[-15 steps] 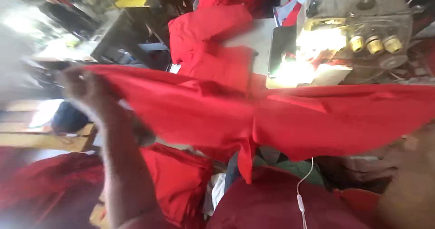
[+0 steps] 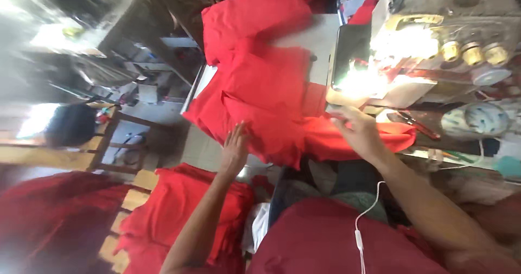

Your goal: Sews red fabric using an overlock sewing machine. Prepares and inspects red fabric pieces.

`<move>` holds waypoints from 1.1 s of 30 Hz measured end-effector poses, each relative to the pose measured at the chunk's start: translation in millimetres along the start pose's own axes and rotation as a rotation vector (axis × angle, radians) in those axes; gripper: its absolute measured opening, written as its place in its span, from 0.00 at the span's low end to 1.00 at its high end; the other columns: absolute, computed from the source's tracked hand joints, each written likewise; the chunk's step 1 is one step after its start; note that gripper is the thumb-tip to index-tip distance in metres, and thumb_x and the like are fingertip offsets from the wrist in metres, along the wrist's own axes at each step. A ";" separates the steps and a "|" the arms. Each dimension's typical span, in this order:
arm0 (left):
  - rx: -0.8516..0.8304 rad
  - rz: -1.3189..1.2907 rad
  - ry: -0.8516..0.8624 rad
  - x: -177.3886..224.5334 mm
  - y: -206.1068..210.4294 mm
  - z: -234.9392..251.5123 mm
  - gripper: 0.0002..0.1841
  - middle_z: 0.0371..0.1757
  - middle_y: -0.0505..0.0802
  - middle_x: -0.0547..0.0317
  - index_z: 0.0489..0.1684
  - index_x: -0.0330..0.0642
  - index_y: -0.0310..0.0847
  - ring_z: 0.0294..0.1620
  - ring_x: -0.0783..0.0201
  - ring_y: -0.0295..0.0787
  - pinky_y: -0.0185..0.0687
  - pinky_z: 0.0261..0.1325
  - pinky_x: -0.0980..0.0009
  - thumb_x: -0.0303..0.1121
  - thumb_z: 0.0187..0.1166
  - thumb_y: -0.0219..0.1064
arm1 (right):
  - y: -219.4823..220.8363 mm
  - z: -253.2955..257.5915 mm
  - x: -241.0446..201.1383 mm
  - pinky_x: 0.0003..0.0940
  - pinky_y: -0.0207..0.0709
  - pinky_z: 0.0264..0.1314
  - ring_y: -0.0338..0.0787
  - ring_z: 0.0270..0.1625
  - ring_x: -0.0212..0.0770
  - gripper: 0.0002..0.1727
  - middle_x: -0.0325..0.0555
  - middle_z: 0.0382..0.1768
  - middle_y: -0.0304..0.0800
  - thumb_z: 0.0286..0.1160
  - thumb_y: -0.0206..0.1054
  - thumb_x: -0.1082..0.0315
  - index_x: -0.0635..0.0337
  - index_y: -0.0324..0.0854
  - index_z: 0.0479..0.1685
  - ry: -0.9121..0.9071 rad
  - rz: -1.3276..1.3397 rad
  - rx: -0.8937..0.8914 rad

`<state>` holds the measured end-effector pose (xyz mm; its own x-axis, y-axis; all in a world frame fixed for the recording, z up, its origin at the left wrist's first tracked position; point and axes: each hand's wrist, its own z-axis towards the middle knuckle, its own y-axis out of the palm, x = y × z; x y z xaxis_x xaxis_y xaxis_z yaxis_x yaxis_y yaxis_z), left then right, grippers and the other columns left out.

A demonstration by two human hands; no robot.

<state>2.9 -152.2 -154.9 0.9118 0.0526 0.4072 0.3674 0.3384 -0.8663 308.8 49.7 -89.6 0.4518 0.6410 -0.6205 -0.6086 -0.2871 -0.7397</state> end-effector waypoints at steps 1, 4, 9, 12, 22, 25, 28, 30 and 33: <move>0.047 0.048 0.046 -6.4 9.6 -5.4 0.10 0.82 0.75 0.28 0.52 0.23 0.82 0.85 0.31 0.68 0.57 0.84 0.33 0.21 0.80 0.60 | 17.4 18.1 -8.3 0.58 0.84 0.61 0.92 0.57 0.58 0.18 0.61 0.59 0.91 0.86 0.62 0.65 0.67 0.85 0.64 -0.026 0.022 -0.074; 0.141 0.112 0.173 -17.8 25.8 -7.0 0.09 0.79 0.78 0.24 0.50 0.28 0.81 0.84 0.28 0.70 0.56 0.84 0.32 0.26 0.85 0.59 | 59.2 67.8 -37.4 0.64 0.78 0.65 0.86 0.69 0.62 0.23 0.60 0.70 0.84 0.86 0.63 0.60 0.62 0.79 0.73 -0.052 -0.025 -0.290; -0.006 0.164 0.377 -15.7 17.7 5.5 0.10 0.79 0.81 0.35 0.50 0.34 0.86 0.84 0.36 0.72 0.56 0.85 0.32 0.18 0.80 0.60 | 91.0 105.7 -64.5 0.63 0.79 0.61 0.84 0.68 0.66 0.21 0.61 0.68 0.85 0.82 0.61 0.71 0.59 0.80 0.73 -0.130 -0.182 -0.392; -0.055 0.129 0.451 -18.9 8.3 6.5 0.13 0.75 0.86 0.40 0.51 0.36 0.91 0.80 0.40 0.79 0.67 0.82 0.39 0.17 0.79 0.60 | 87.4 114.5 -53.4 0.62 0.80 0.61 0.89 0.62 0.63 0.15 0.61 0.59 0.88 0.85 0.56 0.74 0.64 0.86 0.61 -0.080 -0.125 -0.363; 0.011 -0.086 0.328 0.6 2.2 23.3 0.11 0.66 0.93 0.44 0.43 0.32 0.90 0.73 0.44 0.86 0.70 0.81 0.41 0.26 0.82 0.59 | 80.8 130.0 -2.5 0.61 0.75 0.72 0.84 0.70 0.58 0.23 0.59 0.67 0.85 0.75 0.63 0.79 0.61 0.80 0.71 0.116 0.095 -0.353; 0.032 -0.190 0.205 10.9 2.6 33.5 0.12 0.60 0.95 0.43 0.52 0.29 0.91 0.66 0.43 0.92 0.77 0.77 0.43 0.23 0.83 0.62 | 81.9 125.1 -3.9 0.63 0.77 0.68 0.85 0.69 0.61 0.22 0.58 0.66 0.86 0.75 0.63 0.79 0.56 0.85 0.67 -0.043 -0.036 -0.313; -0.012 -0.222 0.167 15.8 -8.0 43.2 0.14 0.57 0.96 0.45 0.55 0.33 0.91 0.62 0.44 0.94 0.80 0.74 0.45 0.19 0.83 0.59 | 82.0 119.7 1.4 0.63 0.78 0.64 0.87 0.66 0.60 0.15 0.54 0.64 0.89 0.77 0.63 0.75 0.57 0.91 0.55 -0.176 -0.075 -0.221; -0.076 -0.203 0.193 19.5 -16.9 47.3 0.18 0.58 0.96 0.46 0.55 0.33 0.91 0.64 0.45 0.93 0.79 0.75 0.45 0.14 0.80 0.54 | 82.2 116.9 5.1 0.61 0.80 0.62 0.88 0.63 0.61 0.11 0.54 0.63 0.90 0.80 0.64 0.70 0.58 0.93 0.50 -0.279 -0.113 -0.186; -0.138 -0.172 0.258 24.1 -24.9 57.0 0.17 0.54 0.97 0.43 0.52 0.33 0.92 0.61 0.41 0.94 0.80 0.72 0.42 0.13 0.78 0.55 | 77.2 123.6 -2.0 0.62 0.81 0.60 0.90 0.60 0.61 0.12 0.58 0.59 0.90 0.83 0.65 0.66 0.64 0.91 0.47 -0.282 -0.105 -0.219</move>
<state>5.3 -105.8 -107.0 0.8444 -0.2396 0.4791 0.5248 0.1901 -0.8297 180.3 114.2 -113.3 0.2880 0.8374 -0.4645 -0.4008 -0.3351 -0.8527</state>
